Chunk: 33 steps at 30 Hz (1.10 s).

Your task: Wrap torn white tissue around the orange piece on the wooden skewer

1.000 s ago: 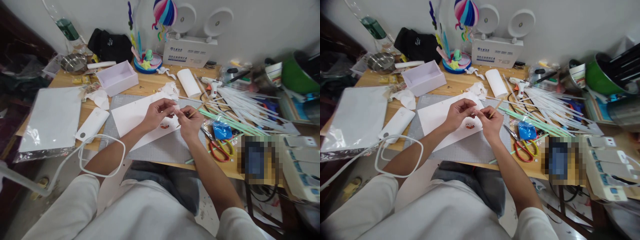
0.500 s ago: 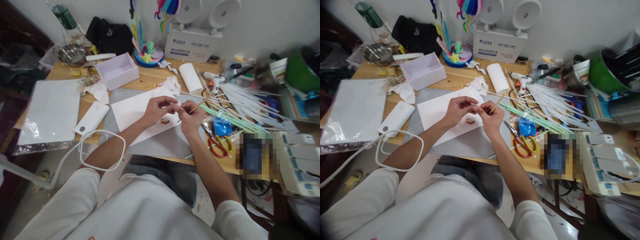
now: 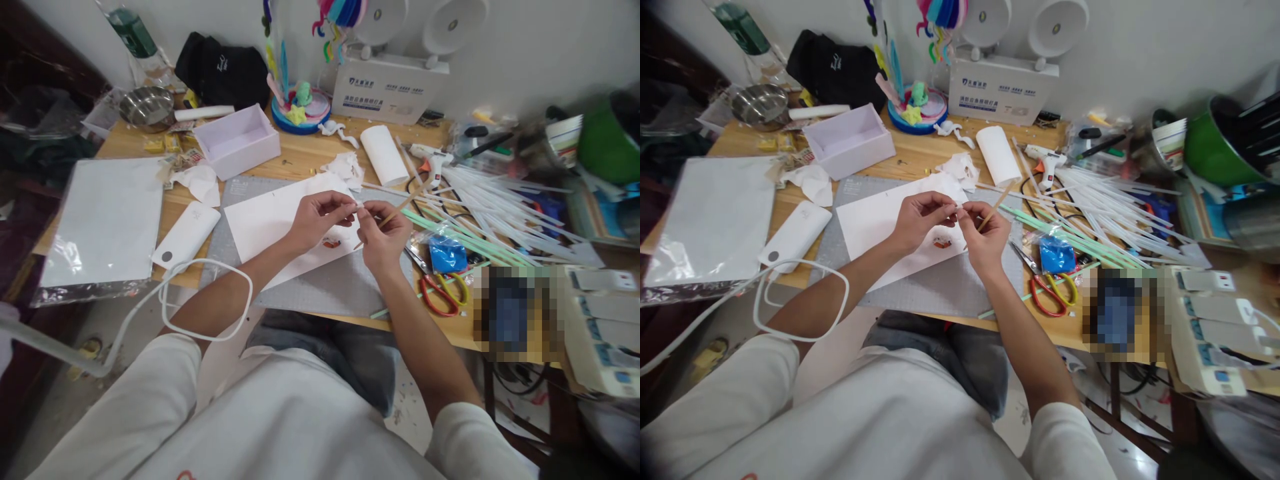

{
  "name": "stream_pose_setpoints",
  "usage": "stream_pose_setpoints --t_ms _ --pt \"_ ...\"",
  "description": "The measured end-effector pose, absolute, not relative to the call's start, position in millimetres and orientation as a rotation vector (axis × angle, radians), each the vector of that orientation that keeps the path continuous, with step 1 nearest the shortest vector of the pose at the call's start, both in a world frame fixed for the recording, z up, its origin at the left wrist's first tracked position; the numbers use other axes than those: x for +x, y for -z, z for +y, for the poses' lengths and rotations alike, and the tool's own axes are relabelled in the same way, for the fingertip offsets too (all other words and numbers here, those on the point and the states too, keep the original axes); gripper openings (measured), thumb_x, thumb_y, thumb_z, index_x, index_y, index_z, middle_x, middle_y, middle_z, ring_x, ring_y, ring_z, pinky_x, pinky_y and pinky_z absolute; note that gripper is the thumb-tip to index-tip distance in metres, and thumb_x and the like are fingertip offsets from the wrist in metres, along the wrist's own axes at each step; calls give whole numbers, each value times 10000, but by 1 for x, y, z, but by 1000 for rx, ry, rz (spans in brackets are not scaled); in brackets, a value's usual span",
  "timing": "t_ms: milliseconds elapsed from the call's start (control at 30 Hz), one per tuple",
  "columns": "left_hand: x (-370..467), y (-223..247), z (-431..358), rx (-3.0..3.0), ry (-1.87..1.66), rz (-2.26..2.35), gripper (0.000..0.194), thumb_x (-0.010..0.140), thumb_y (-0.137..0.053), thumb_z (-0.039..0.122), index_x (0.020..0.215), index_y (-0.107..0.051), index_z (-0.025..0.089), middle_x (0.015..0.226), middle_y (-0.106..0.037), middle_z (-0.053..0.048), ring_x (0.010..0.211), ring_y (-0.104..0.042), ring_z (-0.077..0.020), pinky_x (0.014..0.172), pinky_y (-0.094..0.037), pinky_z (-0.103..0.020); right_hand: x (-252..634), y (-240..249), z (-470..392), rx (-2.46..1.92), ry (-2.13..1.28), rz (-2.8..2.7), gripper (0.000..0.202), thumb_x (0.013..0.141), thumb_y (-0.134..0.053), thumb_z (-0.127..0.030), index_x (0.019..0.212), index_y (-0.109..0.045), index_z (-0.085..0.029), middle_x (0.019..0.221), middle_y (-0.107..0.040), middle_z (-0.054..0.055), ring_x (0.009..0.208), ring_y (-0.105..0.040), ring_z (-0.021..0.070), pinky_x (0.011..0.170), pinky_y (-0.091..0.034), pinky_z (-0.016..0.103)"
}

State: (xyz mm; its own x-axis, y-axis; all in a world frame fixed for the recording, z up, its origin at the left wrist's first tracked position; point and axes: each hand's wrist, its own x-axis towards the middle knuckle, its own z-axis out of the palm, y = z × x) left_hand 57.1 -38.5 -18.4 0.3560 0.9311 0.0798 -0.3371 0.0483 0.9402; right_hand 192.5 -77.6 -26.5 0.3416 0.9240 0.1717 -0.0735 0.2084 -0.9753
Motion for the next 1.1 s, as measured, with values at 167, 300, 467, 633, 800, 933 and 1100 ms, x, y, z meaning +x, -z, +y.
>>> stream_pose_setpoints --t_ms 167,300,467,633,800,933,1100 --pt "57 19 -38 1147 -1114 681 405 705 -898 495 861 -755 150 794 -738 -18 720 -696 -106 707 -606 -245 193 22 -80 -1166 -778 -1070 284 774 -778 -501 799 -706 -227 594 -538 -61 490 -364 50 472 -294 245" --pt "56 19 -36 1161 -1146 674 371 711 -897 472 868 -762 164 813 -732 -12 744 -688 -104 708 -596 -236 193 16 -83 -1203 -642 -1160 246 795 -774 -454 768 -701 -221 579 -495 -67 521 -363 54 497 -277 251" --pt "56 22 -35 1157 -1195 708 305 726 -888 411 876 -757 180 806 -706 9 739 -666 -92 720 -592 -228 192 16 -82 -1245 -670 -1129 325 746 -807 -514 787 -666 -225 577 -449 -81 517 -353 54 483 -271 244" --pt "55 20 -37 1186 -1188 715 405 724 -890 357 1059 -728 199 740 -660 34 699 -657 -97 697 -600 -232 194 28 -76 -1225 -751 -1056 336 747 -793 -545 842 -714 -232 638 -504 -65 532 -369 55 489 -289 245" --pt "54 18 -38 1134 -1142 752 441 733 -876 422 1077 -731 188 817 -697 6 773 -687 -119 683 -611 -236 196 30 -75 -1238 -715 -1064 321 783 -760 -537 778 -706 -221 657 -554 -43 597 -463 81 542 -360 254" --pt "55 18 -38 1102 -1122 748 371 718 -878 439 949 -761 173 865 -732 -17 786 -695 -118 673 -609 -225 193 23 -78 -1271 -718 -1075 342 791 -756 -536 725 -671 -212 604 -532 -52 571 -447 79 550 -369 255" --pt "55 17 -40 1108 -1098 729 357 709 -885 424 927 -767 166 876 -746 -32 792 -713 -128 673 -606 -224 189 14 -82 -1310 -601 -1137 400 773 -771 -566 670 -630 -207 572 -521 -59 545 -401 73 533 -336 256"
